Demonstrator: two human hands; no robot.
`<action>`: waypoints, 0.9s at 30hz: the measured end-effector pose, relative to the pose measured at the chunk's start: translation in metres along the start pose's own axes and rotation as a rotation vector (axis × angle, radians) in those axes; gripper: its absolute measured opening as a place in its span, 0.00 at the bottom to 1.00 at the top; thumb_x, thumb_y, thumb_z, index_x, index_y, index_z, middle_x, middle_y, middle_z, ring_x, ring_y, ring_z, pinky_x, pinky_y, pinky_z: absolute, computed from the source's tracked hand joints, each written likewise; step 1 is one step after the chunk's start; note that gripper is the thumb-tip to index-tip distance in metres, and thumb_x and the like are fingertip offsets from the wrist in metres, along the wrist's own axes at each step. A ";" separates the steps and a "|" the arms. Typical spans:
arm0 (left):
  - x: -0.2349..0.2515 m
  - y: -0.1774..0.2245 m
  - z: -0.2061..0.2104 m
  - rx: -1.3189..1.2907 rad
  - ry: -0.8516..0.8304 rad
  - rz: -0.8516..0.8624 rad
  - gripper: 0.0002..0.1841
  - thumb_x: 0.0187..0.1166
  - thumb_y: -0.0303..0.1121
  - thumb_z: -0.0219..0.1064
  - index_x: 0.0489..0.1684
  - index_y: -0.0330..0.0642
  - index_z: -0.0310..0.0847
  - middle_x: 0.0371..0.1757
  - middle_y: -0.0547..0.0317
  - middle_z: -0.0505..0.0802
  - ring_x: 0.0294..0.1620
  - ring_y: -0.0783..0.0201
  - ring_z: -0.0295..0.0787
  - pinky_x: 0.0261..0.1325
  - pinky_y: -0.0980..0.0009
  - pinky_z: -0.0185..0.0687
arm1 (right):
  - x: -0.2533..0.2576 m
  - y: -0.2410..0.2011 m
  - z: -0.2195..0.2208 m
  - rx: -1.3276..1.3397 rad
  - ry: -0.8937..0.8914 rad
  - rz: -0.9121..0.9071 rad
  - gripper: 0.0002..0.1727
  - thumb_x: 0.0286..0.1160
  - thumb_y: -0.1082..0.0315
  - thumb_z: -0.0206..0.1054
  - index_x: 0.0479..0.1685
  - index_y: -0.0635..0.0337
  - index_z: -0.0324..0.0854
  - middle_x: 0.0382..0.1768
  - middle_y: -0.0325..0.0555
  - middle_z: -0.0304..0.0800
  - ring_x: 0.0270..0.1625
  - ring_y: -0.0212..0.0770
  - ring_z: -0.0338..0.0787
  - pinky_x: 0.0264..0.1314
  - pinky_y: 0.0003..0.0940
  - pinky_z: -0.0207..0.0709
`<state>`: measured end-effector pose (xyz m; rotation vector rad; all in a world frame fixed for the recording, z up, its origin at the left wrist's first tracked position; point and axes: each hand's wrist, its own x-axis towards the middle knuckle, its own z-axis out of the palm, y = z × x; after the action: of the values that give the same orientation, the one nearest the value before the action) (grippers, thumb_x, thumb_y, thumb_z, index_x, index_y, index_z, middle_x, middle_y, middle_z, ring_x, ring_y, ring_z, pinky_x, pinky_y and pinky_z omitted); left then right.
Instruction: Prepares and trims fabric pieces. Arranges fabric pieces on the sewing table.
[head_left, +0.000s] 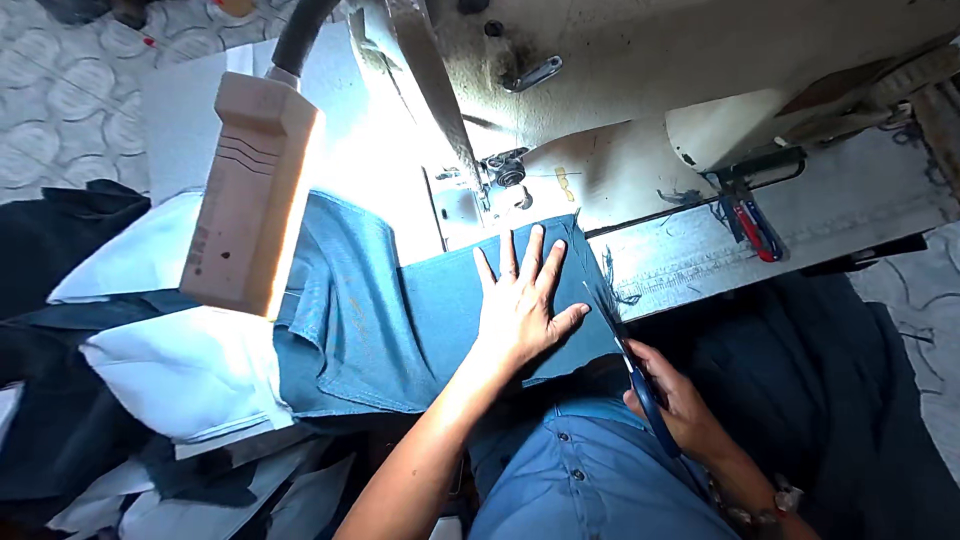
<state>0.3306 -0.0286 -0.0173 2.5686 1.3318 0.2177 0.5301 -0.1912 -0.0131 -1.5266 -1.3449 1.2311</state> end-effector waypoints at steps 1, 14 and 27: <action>-0.003 0.003 0.001 -0.003 0.008 -0.006 0.49 0.75 0.77 0.42 0.92 0.53 0.61 0.95 0.46 0.56 0.95 0.30 0.36 0.77 0.14 0.27 | 0.002 0.000 0.001 -0.018 0.014 -0.007 0.42 0.75 0.46 0.66 0.76 0.75 0.70 0.53 0.46 0.90 0.45 0.16 0.84 0.50 0.14 0.78; -0.022 0.022 0.006 -0.004 0.046 -0.048 0.46 0.77 0.75 0.44 0.90 0.53 0.66 0.93 0.42 0.61 0.93 0.28 0.44 0.75 0.12 0.31 | -0.016 -0.003 0.014 -0.044 0.187 -0.006 0.30 0.72 0.62 0.71 0.67 0.79 0.78 0.46 0.46 0.95 0.42 0.15 0.89 0.49 0.11 0.82; -0.035 0.031 0.011 -0.008 0.084 -0.013 0.41 0.83 0.69 0.39 0.88 0.52 0.69 0.92 0.43 0.64 0.91 0.25 0.49 0.74 0.11 0.36 | -0.006 0.001 0.007 -0.066 0.058 -0.031 0.38 0.74 0.48 0.67 0.72 0.75 0.72 0.53 0.45 0.90 0.45 0.14 0.82 0.48 0.11 0.76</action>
<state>0.3372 -0.0763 -0.0202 2.5694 1.3736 0.3307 0.5234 -0.1978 -0.0146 -1.5694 -1.3788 1.1243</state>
